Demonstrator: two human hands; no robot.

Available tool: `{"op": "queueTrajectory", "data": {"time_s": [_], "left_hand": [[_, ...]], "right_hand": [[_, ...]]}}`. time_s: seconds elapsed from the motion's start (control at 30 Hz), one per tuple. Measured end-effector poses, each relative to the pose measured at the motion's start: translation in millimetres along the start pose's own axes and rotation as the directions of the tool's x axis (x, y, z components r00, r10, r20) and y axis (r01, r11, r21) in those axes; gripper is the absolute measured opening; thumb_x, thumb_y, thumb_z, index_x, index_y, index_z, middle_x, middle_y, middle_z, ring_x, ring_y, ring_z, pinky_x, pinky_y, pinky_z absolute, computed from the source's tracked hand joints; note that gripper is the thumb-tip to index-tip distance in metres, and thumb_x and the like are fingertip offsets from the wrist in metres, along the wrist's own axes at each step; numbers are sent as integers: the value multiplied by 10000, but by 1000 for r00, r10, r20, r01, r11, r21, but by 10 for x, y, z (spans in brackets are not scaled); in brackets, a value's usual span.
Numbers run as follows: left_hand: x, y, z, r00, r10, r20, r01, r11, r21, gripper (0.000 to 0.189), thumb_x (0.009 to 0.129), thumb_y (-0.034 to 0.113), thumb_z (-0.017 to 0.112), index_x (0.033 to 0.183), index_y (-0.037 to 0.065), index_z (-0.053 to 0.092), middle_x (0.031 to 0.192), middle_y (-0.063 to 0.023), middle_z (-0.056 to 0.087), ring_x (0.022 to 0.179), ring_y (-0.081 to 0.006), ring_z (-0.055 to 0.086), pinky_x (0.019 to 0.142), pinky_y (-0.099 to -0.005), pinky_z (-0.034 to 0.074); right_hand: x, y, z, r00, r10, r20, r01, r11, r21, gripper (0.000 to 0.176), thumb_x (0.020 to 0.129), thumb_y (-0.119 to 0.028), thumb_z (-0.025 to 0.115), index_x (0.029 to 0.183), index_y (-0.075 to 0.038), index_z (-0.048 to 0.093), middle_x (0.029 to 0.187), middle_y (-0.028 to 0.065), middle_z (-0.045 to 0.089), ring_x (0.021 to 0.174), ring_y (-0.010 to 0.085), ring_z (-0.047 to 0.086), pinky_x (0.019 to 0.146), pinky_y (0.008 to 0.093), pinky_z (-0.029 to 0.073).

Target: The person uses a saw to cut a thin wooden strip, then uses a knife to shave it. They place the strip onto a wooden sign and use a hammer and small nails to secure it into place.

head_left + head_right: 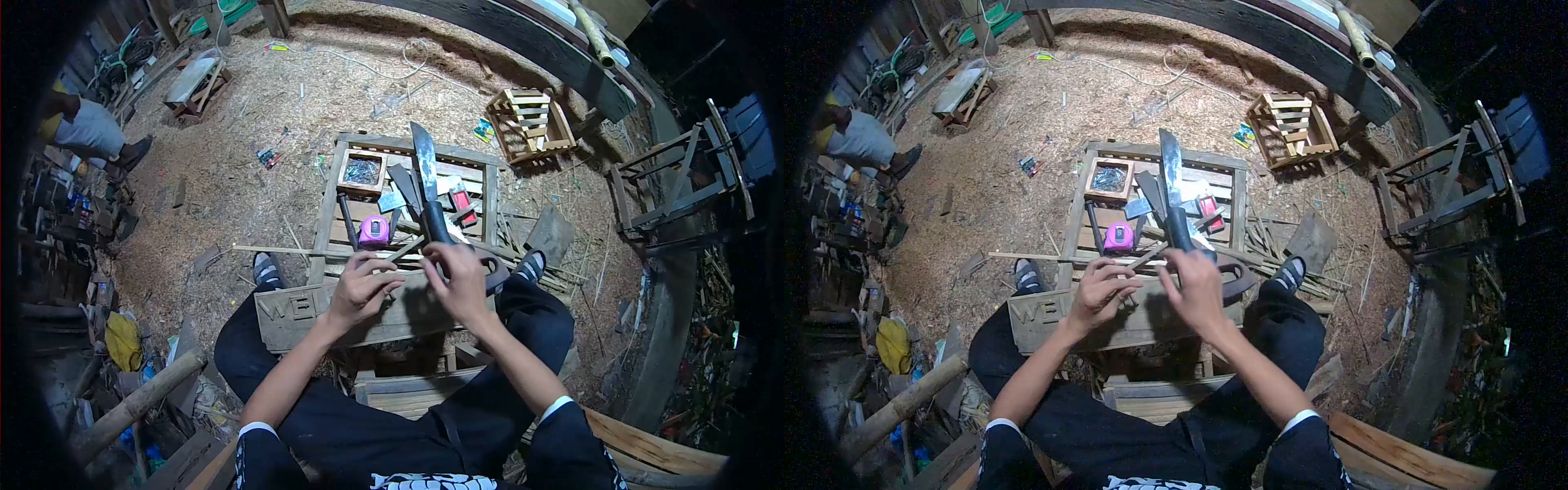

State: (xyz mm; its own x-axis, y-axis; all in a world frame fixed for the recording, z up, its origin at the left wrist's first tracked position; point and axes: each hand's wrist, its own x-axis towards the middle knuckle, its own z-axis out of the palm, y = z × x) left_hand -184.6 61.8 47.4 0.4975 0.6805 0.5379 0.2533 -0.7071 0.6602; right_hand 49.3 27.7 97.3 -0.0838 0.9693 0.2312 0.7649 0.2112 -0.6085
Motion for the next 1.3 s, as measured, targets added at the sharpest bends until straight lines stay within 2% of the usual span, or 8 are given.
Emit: {"op": "queueTrajectory", "data": {"time_s": [0.07, 0.17, 0.37, 0.6, 0.77, 0.97, 1.2, 1.3], "left_hand": [[-49, -51, -40, 999, -35, -12, 36, 998, 54, 103, 875, 101, 813, 976, 100, 795, 1012, -50, 761, 1011, -224, 712, 1060, -456, 444], [-149, -113, -89, 997, -79, 8, 78, 993, 88, 67, 889, 109, 805, 953, 99, 787, 978, -40, 760, 1003, -217, 714, 1075, -478, 426], [-217, -117, -47, 994, -108, -34, 112, 984, 141, 61, 906, 112, 796, 956, 88, 769, 945, -25, 758, 987, -202, 714, 1093, -478, 419], [-235, -92, -44, 990, -124, -63, 133, 975, 181, 95, 896, 108, 805, 987, 94, 780, 967, -29, 759, 994, -201, 710, 1095, -472, 413], [-200, -97, -111, 984, -164, -73, 175, 969, 176, 63, 886, 142, 823, 926, 97, 802, 905, -8, 779, 953, -171, 719, 1055, -454, 403], [-195, -126, -62, 983, -175, -50, 181, 969, 167, 68, 878, 142, 829, 910, 89, 800, 891, -13, 781, 948, -169, 721, 1062, -459, 393], [-174, -136, 51, 981, -185, -49, 191, 971, 146, 78, 884, 144, 829, 921, 83, 797, 885, -10, 771, 939, -171, 721, 1076, -463, 392], [-184, -131, 85, 982, -182, -54, 188, 973, 130, 79, 886, 144, 828, 924, 83, 797, 880, -10, 766, 933, -174, 720, 1080, -459, 396]], "right_hand": [[123, 171, -31, 992, -111, -67, 82, 940, -332, 528, 916, -236, 787, 1379, -49, 616, 1110, 139, 681, 1071, 318, 615, 914, 442, 464], [122, 414, 43, 999, 30, 44, -10, 913, -407, 750, 887, -271, 809, 1535, -70, 492, 1124, 159, 651, 1085, 330, 597, 941, 460, 425], [213, 566, -48, 990, -6, 139, 40, 970, -241, 736, 878, -209, 789, 1535, -70, 488, 1103, 144, 628, 1090, 312, 593, 938, 466, 410], [152, 787, -271, 995, -52, 81, 76, 941, -329, 475, 899, -119, 727, 1363, -193, 660, 1171, 117, 636, 1153, 300, 592, 1014, 510, 388], [53, 843, -135, 996, -58, 62, 77, 917, -392, 504, 906, -158, 739, 1400, -199, 643, 1236, 141, 627, 1219, 316, 572, 1064, 536, 374], [4, 651, -17, 995, 64, 73, -25, 898, -439, 964, 848, -456, 832, 1662, -230, 368, 1472, 208, 517, 1348, 413, 472, 1072, 617, 383], [150, 621, -187, 955, 109, 277, -12, 943, -333, 1180, 759, -330, 909, 1713, -212, 225, 1438, 238, 524, 1292, 449, 529, 1056, 542, 478], [167, 643, -36, 966, 147, 212, -94, 966, -239, 1216, 699, -251, 893, 1711, -179, 221, 1289, 254, 586, 1166, 445, 573, 1027, 543, 494]]}}
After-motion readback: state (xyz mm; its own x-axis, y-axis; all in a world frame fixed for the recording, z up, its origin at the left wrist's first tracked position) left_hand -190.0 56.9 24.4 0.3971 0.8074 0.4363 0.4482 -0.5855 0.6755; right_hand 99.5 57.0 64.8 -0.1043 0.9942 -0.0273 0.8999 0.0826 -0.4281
